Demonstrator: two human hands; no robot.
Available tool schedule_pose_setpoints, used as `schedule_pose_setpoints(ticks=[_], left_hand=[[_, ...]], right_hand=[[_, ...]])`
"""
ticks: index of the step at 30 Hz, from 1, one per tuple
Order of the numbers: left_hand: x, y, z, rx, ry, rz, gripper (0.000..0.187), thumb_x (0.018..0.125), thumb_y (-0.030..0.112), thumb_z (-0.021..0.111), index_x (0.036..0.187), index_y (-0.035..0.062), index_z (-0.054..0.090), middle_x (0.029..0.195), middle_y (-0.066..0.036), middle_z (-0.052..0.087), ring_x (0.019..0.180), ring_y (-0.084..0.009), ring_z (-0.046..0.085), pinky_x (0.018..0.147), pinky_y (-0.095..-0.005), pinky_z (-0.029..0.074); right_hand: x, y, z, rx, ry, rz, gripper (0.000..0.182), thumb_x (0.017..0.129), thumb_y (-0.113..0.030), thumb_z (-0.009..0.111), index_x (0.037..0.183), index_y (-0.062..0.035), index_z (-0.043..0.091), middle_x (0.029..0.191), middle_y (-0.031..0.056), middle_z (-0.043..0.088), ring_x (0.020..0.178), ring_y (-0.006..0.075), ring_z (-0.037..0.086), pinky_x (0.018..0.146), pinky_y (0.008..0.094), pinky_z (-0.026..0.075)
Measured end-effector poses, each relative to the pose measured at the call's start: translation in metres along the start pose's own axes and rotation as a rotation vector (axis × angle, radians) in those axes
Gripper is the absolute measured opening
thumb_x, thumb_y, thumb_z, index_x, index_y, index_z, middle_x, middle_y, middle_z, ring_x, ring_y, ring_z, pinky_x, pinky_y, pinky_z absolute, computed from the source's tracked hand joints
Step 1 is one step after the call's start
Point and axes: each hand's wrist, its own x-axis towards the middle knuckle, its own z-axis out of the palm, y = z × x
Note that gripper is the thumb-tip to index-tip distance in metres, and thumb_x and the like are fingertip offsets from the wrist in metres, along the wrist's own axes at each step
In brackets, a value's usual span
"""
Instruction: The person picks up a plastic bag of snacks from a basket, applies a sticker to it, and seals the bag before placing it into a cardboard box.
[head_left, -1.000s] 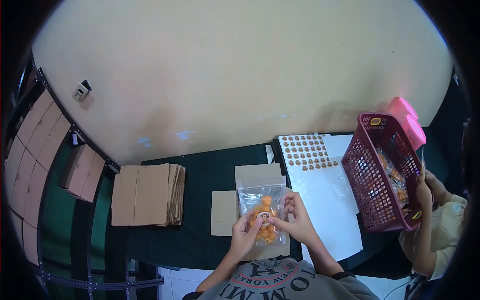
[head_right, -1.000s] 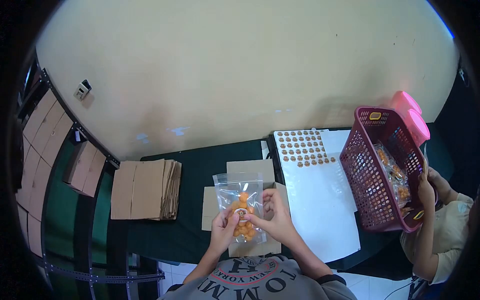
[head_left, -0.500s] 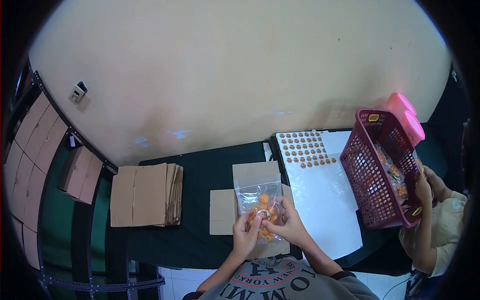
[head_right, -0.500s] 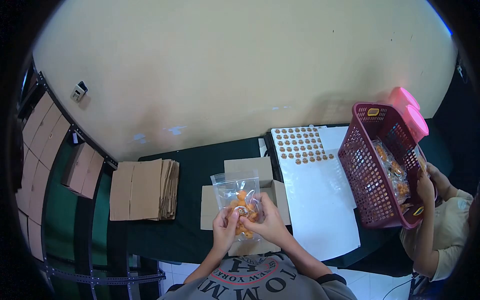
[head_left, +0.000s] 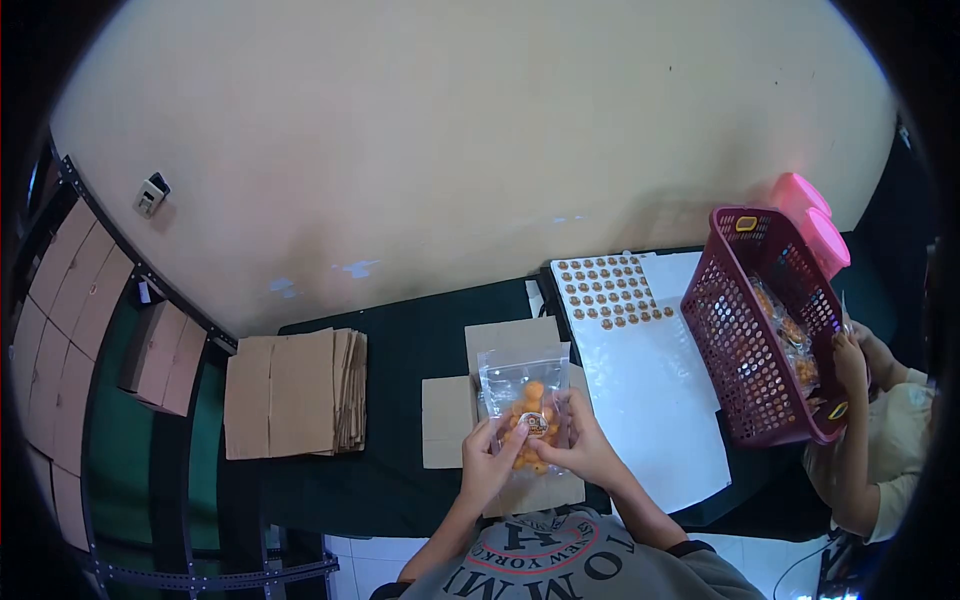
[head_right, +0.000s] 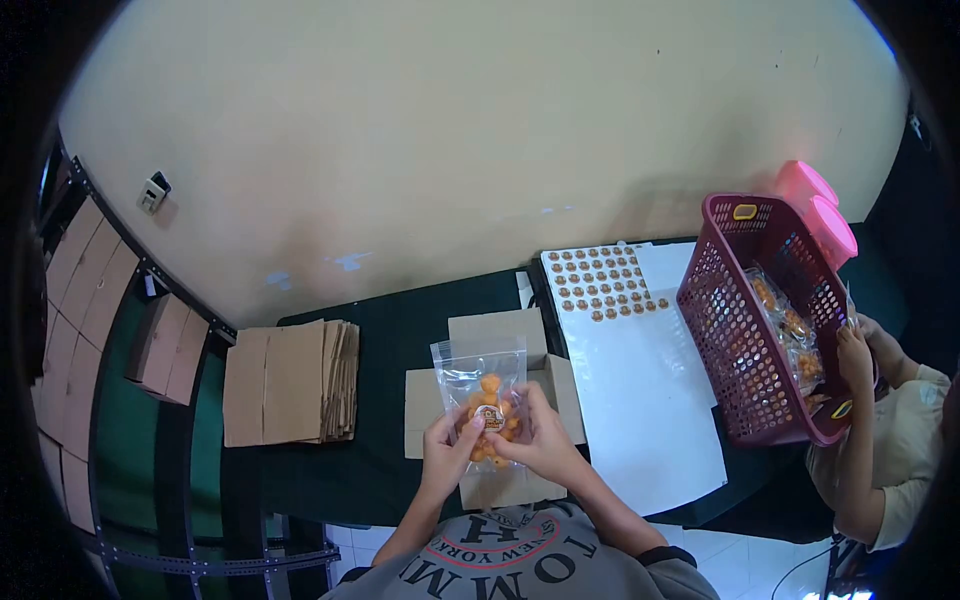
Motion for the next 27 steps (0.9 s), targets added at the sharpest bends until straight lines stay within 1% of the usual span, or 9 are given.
schedule_pose_setpoints(ticks=[5,7,11,13,14,16,20,22,27], left_hand=[[-0.002,0.007,0.002,-0.1,0.008,-0.036,0.024,0.08,0.01,0.06,0.098,-0.0063,0.057,0.089,-0.008,0.057,0.081,-0.011,0.056,0.067,-0.0216,0.045],[-0.004,0.011,0.003,-0.166,-0.005,-0.059,0.023,0.081,0.009,0.059,0.098,-0.0055,0.057,0.088,-0.007,0.057,0.081,-0.0104,0.056,0.067,-0.0209,0.045],[-0.002,0.006,-0.003,-0.047,0.012,0.011,0.021,0.082,0.009,0.058,0.097,-0.0052,0.058,0.087,-0.007,0.057,0.08,-0.0101,0.056,0.067,-0.0207,0.044],[-0.002,0.003,-0.005,-0.079,0.046,-0.044,0.02,0.082,0.01,0.058,0.096,-0.0051,0.058,0.085,-0.007,0.057,0.079,-0.0102,0.056,0.066,-0.0207,0.044],[-0.002,0.002,-0.005,-0.079,0.044,-0.045,0.02,0.082,0.01,0.058,0.096,-0.0051,0.058,0.085,-0.007,0.057,0.079,-0.0102,0.056,0.066,-0.0207,0.044],[-0.003,0.0,-0.004,-0.071,0.038,-0.016,0.02,0.082,0.01,0.058,0.094,-0.0053,0.059,0.084,-0.007,0.057,0.078,-0.0102,0.056,0.066,-0.0211,0.044],[-0.006,0.007,-0.005,0.033,0.008,0.043,0.02,0.081,0.01,0.059,0.094,-0.0054,0.059,0.084,-0.007,0.058,0.078,-0.0106,0.057,0.066,-0.0214,0.045],[-0.006,0.012,-0.004,0.077,-0.06,0.114,0.022,0.081,0.011,0.06,0.096,-0.0053,0.058,0.087,-0.008,0.058,0.077,-0.0109,0.057,0.065,-0.0219,0.045],[-0.006,0.009,-0.014,0.055,-0.074,0.098,0.025,0.081,0.013,0.06,0.098,-0.0051,0.058,0.091,-0.009,0.057,0.077,-0.0107,0.055,0.065,-0.0218,0.044]], right_hand=[[-0.001,-0.003,0.001,-0.051,-0.007,-0.024,0.037,0.077,0.0,0.059,0.104,-0.0028,0.033,0.099,0.0085,0.046,0.092,0.0115,0.05,0.075,0.0252,0.047],[-0.001,-0.005,0.001,0.027,-0.027,0.008,0.033,0.078,0.001,0.057,0.103,-0.0044,0.035,0.101,0.0052,0.044,0.097,0.0114,0.046,0.081,0.0259,0.041],[-0.001,0.001,-0.003,0.06,-0.029,0.074,0.032,0.08,0.0,0.056,0.103,-0.0046,0.036,0.102,0.005,0.043,0.097,0.0112,0.046,0.081,0.0265,0.041],[-0.002,0.004,-0.004,-0.125,-0.071,0.002,0.033,0.08,-0.002,0.057,0.104,-0.0044,0.035,0.101,0.0048,0.044,0.096,0.0106,0.046,0.081,0.0255,0.04],[-0.003,0.005,-0.003,-0.126,-0.069,0.003,0.033,0.08,-0.002,0.057,0.104,-0.0044,0.035,0.101,0.0048,0.044,0.096,0.0106,0.046,0.081,0.0255,0.04],[-0.005,0.006,0.0,-0.179,-0.005,-0.075,0.032,0.079,-0.011,0.06,0.102,-0.0035,0.039,0.093,0.0055,0.049,0.086,0.0098,0.05,0.073,0.0253,0.043],[-0.005,0.003,0.002,-0.166,0.057,-0.085,0.031,0.078,-0.013,0.063,0.098,-0.0033,0.041,0.084,0.0029,0.051,0.081,0.0081,0.051,0.07,0.0231,0.043],[-0.005,0.005,0.0,-0.254,0.155,-0.071,0.027,0.076,-0.014,0.065,0.092,-0.0021,0.046,0.078,0.0014,0.053,0.073,0.006,0.051,0.065,0.0206,0.043],[-0.004,-0.01,0.002,-0.137,0.114,-0.01,0.021,0.078,-0.01,0.063,0.091,0.0001,0.051,0.077,0.0016,0.056,0.07,0.004,0.052,0.061,0.0184,0.044]])
